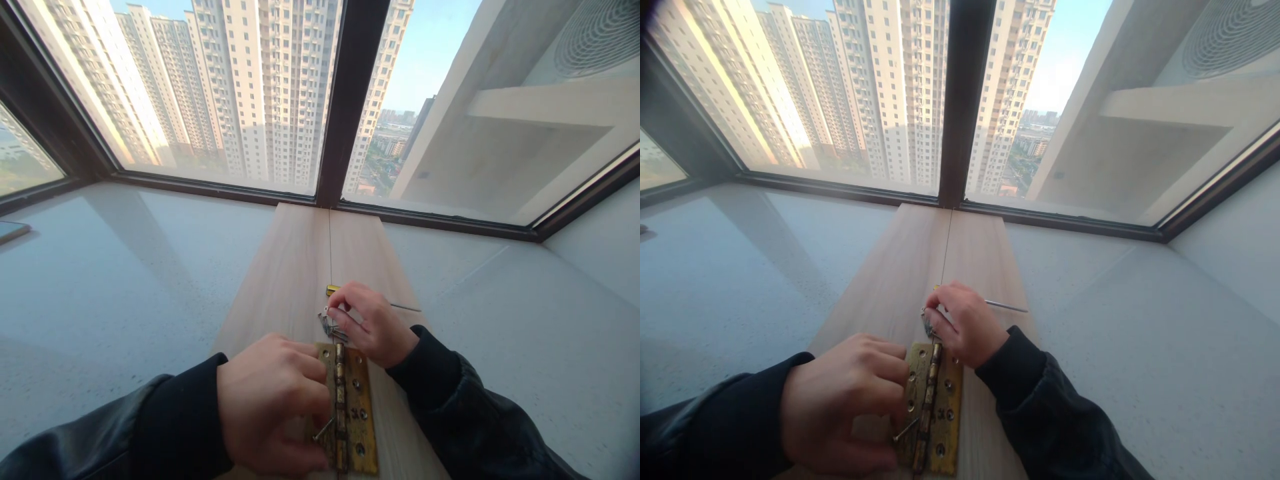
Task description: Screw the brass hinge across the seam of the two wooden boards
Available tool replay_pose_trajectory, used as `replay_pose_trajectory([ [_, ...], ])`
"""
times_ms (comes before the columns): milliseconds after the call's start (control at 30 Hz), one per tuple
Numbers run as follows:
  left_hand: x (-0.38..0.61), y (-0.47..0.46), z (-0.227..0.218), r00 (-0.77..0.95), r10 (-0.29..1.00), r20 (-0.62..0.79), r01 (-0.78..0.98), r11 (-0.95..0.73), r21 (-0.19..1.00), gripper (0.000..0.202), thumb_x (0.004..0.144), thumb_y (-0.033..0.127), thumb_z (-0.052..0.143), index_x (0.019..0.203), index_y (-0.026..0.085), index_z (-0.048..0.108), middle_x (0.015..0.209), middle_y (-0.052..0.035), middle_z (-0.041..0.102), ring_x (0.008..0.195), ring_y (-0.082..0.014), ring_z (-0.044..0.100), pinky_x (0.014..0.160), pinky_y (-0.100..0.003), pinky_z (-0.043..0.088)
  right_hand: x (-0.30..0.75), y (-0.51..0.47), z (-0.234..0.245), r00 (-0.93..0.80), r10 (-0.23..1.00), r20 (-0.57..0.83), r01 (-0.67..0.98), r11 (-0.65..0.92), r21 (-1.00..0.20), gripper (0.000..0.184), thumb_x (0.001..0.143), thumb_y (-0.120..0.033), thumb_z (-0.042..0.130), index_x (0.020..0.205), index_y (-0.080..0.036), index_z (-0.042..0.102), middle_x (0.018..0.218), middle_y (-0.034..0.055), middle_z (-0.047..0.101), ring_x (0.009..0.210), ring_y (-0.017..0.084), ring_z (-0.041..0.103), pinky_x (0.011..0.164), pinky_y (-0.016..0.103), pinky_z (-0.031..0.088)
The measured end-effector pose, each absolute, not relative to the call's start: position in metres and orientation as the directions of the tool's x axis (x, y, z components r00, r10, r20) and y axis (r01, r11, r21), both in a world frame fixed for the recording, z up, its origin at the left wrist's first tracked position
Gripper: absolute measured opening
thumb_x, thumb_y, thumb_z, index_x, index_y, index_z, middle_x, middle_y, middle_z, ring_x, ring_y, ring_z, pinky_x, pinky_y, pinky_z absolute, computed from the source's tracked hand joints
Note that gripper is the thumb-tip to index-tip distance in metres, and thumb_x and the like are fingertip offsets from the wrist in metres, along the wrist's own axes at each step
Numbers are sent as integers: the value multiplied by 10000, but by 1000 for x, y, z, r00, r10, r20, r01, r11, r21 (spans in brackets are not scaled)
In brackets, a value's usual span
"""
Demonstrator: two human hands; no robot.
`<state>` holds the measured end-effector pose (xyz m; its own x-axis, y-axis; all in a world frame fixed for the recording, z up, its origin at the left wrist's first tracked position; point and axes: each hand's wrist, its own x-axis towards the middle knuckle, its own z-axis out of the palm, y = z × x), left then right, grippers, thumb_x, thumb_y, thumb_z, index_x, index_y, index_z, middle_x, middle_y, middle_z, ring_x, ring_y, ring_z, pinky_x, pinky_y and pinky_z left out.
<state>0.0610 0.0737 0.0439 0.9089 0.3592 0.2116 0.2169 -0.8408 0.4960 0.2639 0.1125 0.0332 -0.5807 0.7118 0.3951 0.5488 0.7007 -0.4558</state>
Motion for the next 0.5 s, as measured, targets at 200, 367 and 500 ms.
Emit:
replay_pose_trajectory([
  [200, 61, 70, 45, 890, 455, 25, 399, -805, 439, 144, 687, 330, 648, 693, 222, 554, 763, 60, 608, 653, -119, 543, 490, -259, 333, 264, 112, 36, -457, 745, 486, 444, 665, -601, 246, 927, -333, 473, 1053, -133, 542, 882, 32, 563, 736, 124, 556, 674, 297, 494],
  [367, 62, 67, 48, 866, 498, -40, 473, -792, 386, 74, 681, 264, 594, 691, 218, 538, 774, 60, 609, 616, -118, 555, 470, -255, 317, 263, 111, 36, -468, 759, 454, 385, 637, -668, 233, 924, -341, 476, 970, -128, 560, 837, 22, 557, 709, 115, 546, 650, 278, 485],
  [500, 62, 66, 52, 857, 510, -75, 499, -784, 370, 42, 692, 242, 565, 687, 214, 535, 752, 49, 606, 586, -117, 541, 456, -253, 292, 275, 111, 35, -502, 799, 330, 413, 557, -721, 244, 898, -363, 521, 902, -120, 547, 790, 8, 543, 647, 96, 525, 588, 244, 472],
])
